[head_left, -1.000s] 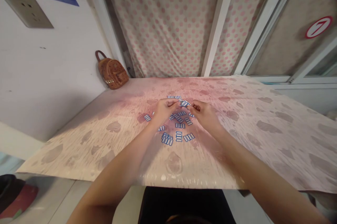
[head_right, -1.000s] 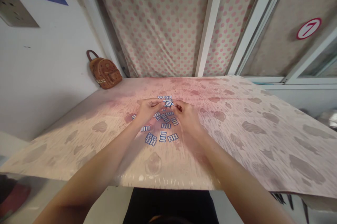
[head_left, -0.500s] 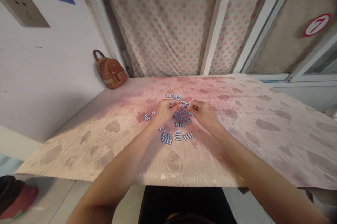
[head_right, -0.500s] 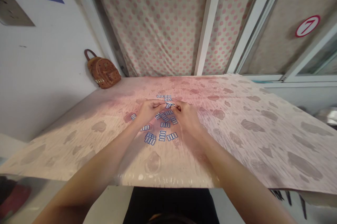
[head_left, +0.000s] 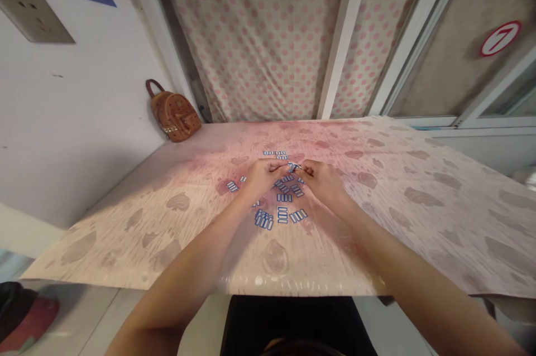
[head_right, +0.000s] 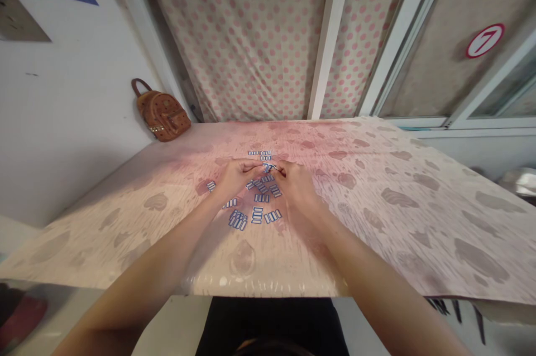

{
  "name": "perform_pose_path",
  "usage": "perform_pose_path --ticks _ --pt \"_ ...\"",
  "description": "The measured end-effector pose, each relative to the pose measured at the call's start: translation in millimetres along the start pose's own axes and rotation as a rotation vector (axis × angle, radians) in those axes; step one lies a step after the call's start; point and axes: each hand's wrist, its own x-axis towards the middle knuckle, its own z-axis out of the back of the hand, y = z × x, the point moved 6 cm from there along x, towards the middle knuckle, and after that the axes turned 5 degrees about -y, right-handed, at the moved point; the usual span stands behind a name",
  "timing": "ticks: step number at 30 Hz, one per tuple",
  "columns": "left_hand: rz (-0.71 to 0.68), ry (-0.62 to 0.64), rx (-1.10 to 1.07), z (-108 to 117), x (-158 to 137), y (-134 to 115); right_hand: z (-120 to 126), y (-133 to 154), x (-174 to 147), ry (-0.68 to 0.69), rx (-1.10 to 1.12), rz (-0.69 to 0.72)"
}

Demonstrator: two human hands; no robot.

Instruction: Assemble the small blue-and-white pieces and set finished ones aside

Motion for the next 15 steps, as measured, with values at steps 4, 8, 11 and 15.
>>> perform_pose_path --ticks 4,8,11,15 --pt "0.002 0.011 -0.031 -2.2 -1.2 -3.7 -0.4 0.5 -0.7 0.009 -0.025 0.008" --pt "0.000 0.024 -0.040 -3.6 -1.2 -4.2 -0.3 0.9 -1.4 0.000 -0.049 0.021" --pt "-0.004 0.037 -0.048 -4.6 -0.4 -3.1 -1.2 0.5 -1.2 -0.010 -0.066 0.039" --pt "-0.008 0.030 -0.062 -5.2 0.0 -2.3 -3.4 -1.3 -0.1 -0.020 -0.057 0.060"
